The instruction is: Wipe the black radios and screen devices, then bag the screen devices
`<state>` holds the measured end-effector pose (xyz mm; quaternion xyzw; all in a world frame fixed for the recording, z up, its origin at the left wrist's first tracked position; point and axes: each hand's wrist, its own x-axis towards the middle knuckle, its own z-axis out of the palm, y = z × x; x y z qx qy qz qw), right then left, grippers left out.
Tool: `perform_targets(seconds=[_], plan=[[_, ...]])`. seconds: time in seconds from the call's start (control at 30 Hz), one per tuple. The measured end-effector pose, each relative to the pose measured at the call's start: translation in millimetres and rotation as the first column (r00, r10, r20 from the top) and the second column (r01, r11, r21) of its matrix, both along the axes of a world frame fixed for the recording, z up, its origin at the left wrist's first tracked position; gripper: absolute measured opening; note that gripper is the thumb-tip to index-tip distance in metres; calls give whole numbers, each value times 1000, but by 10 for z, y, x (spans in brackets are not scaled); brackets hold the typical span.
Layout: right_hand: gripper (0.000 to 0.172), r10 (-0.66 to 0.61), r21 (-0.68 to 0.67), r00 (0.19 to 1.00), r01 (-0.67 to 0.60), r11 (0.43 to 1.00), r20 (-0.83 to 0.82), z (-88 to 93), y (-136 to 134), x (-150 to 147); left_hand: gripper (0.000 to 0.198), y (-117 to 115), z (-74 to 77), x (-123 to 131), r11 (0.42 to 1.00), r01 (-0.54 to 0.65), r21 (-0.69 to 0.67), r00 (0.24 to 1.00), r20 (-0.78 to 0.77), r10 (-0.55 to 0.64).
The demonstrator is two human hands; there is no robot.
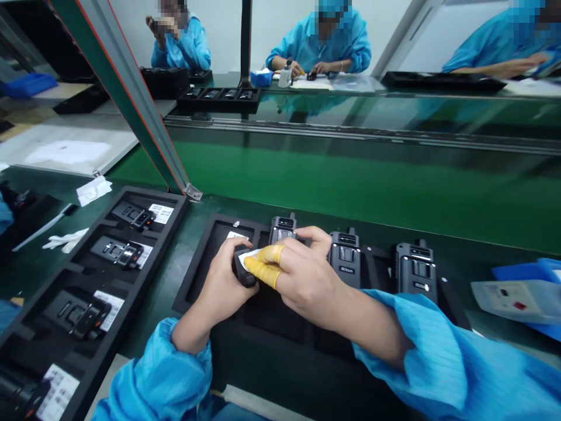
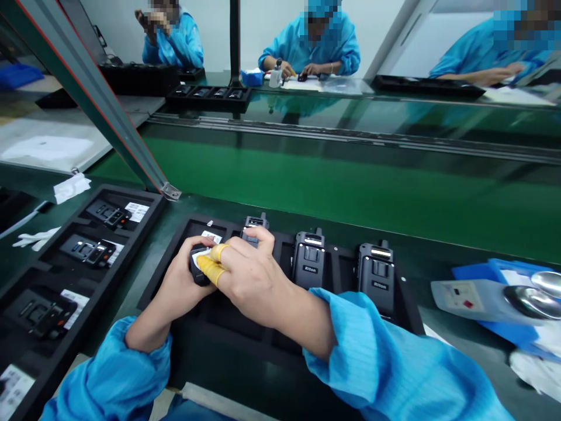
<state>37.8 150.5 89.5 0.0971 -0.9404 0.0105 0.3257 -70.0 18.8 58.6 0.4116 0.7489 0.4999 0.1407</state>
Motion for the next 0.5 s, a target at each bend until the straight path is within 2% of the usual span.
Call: perform_targets(seconds=[0.27, 0.5], plan=[[27, -22, 62, 999, 25, 998, -42, 32, -41, 20, 47, -2, -18, -11, 1000, -10, 14, 999, 37, 9], [28, -149, 75, 982, 158, 985, -113, 15, -26, -8, 48, -6, 13, 3, 1000, -25, -10, 1000, -14, 25]])
